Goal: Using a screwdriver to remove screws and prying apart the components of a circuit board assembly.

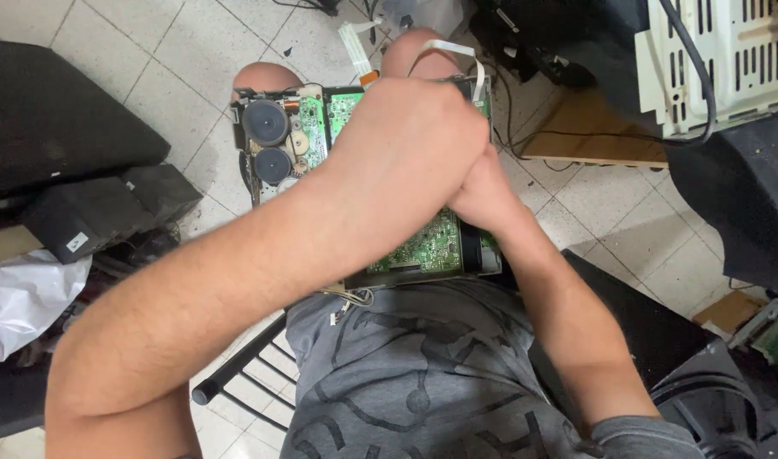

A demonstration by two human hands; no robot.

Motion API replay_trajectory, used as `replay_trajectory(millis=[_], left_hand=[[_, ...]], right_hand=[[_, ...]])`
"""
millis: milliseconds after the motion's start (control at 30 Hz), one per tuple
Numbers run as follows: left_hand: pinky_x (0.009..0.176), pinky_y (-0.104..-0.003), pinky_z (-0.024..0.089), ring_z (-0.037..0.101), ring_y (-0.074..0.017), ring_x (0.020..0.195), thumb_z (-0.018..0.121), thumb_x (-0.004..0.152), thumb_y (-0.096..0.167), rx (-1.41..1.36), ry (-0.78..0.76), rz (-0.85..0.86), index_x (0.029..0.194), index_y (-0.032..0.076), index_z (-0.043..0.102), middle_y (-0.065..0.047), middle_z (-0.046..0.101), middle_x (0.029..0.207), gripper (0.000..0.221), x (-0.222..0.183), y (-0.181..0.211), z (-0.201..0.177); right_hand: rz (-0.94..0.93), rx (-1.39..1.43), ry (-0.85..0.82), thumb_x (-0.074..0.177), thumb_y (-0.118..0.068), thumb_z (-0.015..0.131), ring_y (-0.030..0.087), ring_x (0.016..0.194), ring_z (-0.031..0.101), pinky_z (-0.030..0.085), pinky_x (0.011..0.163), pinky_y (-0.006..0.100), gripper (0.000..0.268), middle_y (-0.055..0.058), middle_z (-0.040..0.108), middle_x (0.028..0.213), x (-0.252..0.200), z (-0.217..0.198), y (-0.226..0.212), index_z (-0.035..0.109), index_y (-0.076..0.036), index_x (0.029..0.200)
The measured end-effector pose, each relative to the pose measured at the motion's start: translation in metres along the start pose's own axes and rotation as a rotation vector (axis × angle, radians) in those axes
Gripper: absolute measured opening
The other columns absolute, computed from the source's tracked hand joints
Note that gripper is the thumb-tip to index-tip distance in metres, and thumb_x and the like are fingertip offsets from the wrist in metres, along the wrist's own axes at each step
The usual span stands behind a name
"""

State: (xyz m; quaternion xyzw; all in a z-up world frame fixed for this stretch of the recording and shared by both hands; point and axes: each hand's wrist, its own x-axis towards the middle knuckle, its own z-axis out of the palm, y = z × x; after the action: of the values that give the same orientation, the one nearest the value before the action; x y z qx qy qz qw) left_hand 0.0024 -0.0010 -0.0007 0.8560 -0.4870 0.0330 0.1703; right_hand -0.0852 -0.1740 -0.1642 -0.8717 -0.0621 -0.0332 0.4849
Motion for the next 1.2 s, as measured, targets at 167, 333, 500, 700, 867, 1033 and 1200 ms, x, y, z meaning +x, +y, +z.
replay_trajectory(millis=[167, 333, 500, 700, 867, 1033, 1200], left_hand=[[0.052, -0.041, 0.052, 0.066, -0.0272, 0.058, 0.071, 0.085, 0.017, 0.095, -0.068, -0.042, 0.080, 0.011, 0.082, -0.014, 0.076, 0.077, 0.013, 0.001, 0.004, 0.014], [0.059, -0.048, 0.054, 0.069, -0.0341, 0.062, 0.070, 0.086, 0.016, 0.008, -0.159, -0.044, 0.079, 0.014, 0.083, -0.015, 0.077, 0.078, 0.015, 0.001, 0.013, 0.004], [0.051, -0.044, 0.050, 0.064, -0.0294, 0.054, 0.073, 0.086, 0.021, 0.095, -0.074, -0.038, 0.076, 0.012, 0.081, -0.012, 0.074, 0.072, 0.016, -0.002, 0.001, 0.020], [0.060, -0.046, 0.055, 0.067, -0.0341, 0.059, 0.067, 0.091, 0.015, -0.037, -0.122, 0.093, 0.088, 0.008, 0.077, -0.015, 0.074, 0.075, 0.012, -0.009, 0.006, 0.001], [0.060, -0.044, 0.055, 0.068, -0.0317, 0.063, 0.069, 0.090, 0.012, -0.022, -0.082, 0.047, 0.086, 0.010, 0.077, -0.013, 0.076, 0.083, 0.010, -0.009, 0.003, 0.003], [0.058, -0.044, 0.054, 0.069, -0.0309, 0.063, 0.067, 0.088, 0.013, 0.107, -0.177, -0.011, 0.075, 0.015, 0.076, -0.011, 0.076, 0.077, 0.016, -0.009, 0.007, 0.011], [0.062, -0.048, 0.056, 0.069, -0.0369, 0.064, 0.067, 0.088, 0.011, -0.150, -0.093, 0.074, 0.086, 0.005, 0.076, -0.017, 0.075, 0.079, 0.011, -0.014, 0.005, 0.008]], right_hand=[[0.004, -0.004, -0.005, 0.085, -0.008, 0.085, 0.028, 0.076, 0.073, 0.059, 0.071, 0.040, 0.020, 0.014, 0.079, 0.090, 0.006, 0.003, -0.001, 0.078, 0.001, 0.101], [0.010, -0.005, -0.022, 0.085, -0.008, 0.085, 0.028, 0.077, 0.073, 0.059, 0.072, 0.040, 0.019, 0.013, 0.080, 0.090, 0.010, 0.010, -0.003, 0.078, 0.000, 0.101], [0.018, -0.010, -0.029, 0.085, -0.008, 0.086, 0.027, 0.078, 0.074, 0.060, 0.073, 0.040, 0.018, 0.012, 0.080, 0.090, 0.010, 0.007, -0.001, 0.078, -0.002, 0.100], [0.029, -0.014, -0.045, 0.085, -0.008, 0.086, 0.027, 0.079, 0.074, 0.060, 0.074, 0.040, 0.017, 0.010, 0.080, 0.091, 0.008, 0.009, -0.003, 0.079, -0.003, 0.100], [0.019, -0.019, -0.052, 0.085, -0.008, 0.086, 0.026, 0.081, 0.075, 0.060, 0.075, 0.039, 0.016, 0.010, 0.080, 0.091, 0.009, 0.007, -0.006, 0.079, -0.004, 0.099], [0.022, -0.036, -0.054, 0.085, -0.008, 0.086, 0.026, 0.082, 0.075, 0.061, 0.076, 0.039, 0.015, 0.009, 0.080, 0.091, 0.009, 0.005, -0.010, 0.079, -0.005, 0.099], [0.018, -0.053, -0.057, 0.086, -0.008, 0.086, 0.025, 0.083, 0.076, 0.061, 0.078, 0.039, 0.014, 0.007, 0.081, 0.091, 0.011, 0.003, -0.016, 0.079, -0.006, 0.098]])
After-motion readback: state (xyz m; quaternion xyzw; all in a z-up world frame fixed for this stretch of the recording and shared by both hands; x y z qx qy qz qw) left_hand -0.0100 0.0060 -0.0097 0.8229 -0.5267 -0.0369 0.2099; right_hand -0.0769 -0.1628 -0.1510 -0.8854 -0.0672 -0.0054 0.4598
